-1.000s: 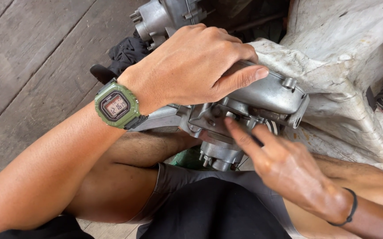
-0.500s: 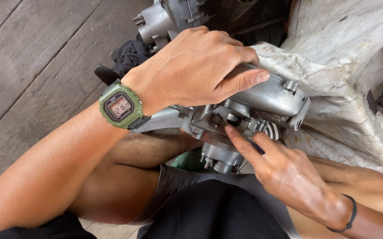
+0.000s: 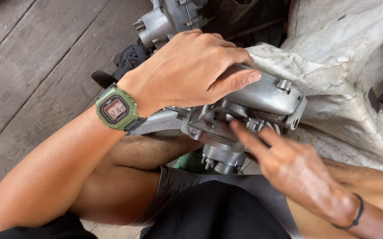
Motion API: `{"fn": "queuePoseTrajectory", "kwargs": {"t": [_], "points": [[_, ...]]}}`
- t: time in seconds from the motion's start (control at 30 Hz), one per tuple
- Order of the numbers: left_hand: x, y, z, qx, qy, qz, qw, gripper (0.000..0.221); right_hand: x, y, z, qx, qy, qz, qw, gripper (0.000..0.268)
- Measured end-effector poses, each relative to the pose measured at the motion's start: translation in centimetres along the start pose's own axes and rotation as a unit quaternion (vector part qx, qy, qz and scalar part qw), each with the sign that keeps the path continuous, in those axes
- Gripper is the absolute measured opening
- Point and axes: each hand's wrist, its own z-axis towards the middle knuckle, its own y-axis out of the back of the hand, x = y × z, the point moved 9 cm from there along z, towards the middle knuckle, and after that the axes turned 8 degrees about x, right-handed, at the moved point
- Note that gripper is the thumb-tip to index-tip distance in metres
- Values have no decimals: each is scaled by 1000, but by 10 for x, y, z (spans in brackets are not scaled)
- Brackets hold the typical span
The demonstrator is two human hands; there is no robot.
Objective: The person is working on a disassembled engine block, using a screwdriver to tighten bolts on a metal component attached to the engine. They repeatedly adjust and tighten the component throughout the clip.
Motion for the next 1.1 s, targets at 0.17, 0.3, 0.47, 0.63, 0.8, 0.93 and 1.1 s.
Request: {"fn": "queuePoseTrajectory", "kwargs": {"t": [0.17,0.3,0.47,0.63,0.8,0.93,1.1], "points": [[0,1,0,-2,-5,5,1000,55,6,-13,-6,45,15,-1,999,79],[-2,4,0,-7,-14,2,1000,55,3,-3,-2,35,12,-71,997,73],[0,1,-2,-2,1,5,1000,54,-2,-19,-5,55,-9,102,993,86],[0,5,-1,-14,-2,18,1000,54,0,-17,-10,55,27,158,985,85],[-1,1,-1,-11,-13,22,1000,55,-1,-9,-8,-3,9,47,999,74],[0,0,-2,1,3,0,1000,56,3,-22,-9,45,27,131,990,84],[1,-2,0,5,8,11,1000,56,13,-22,-12,45,37,130,990,86]]}}
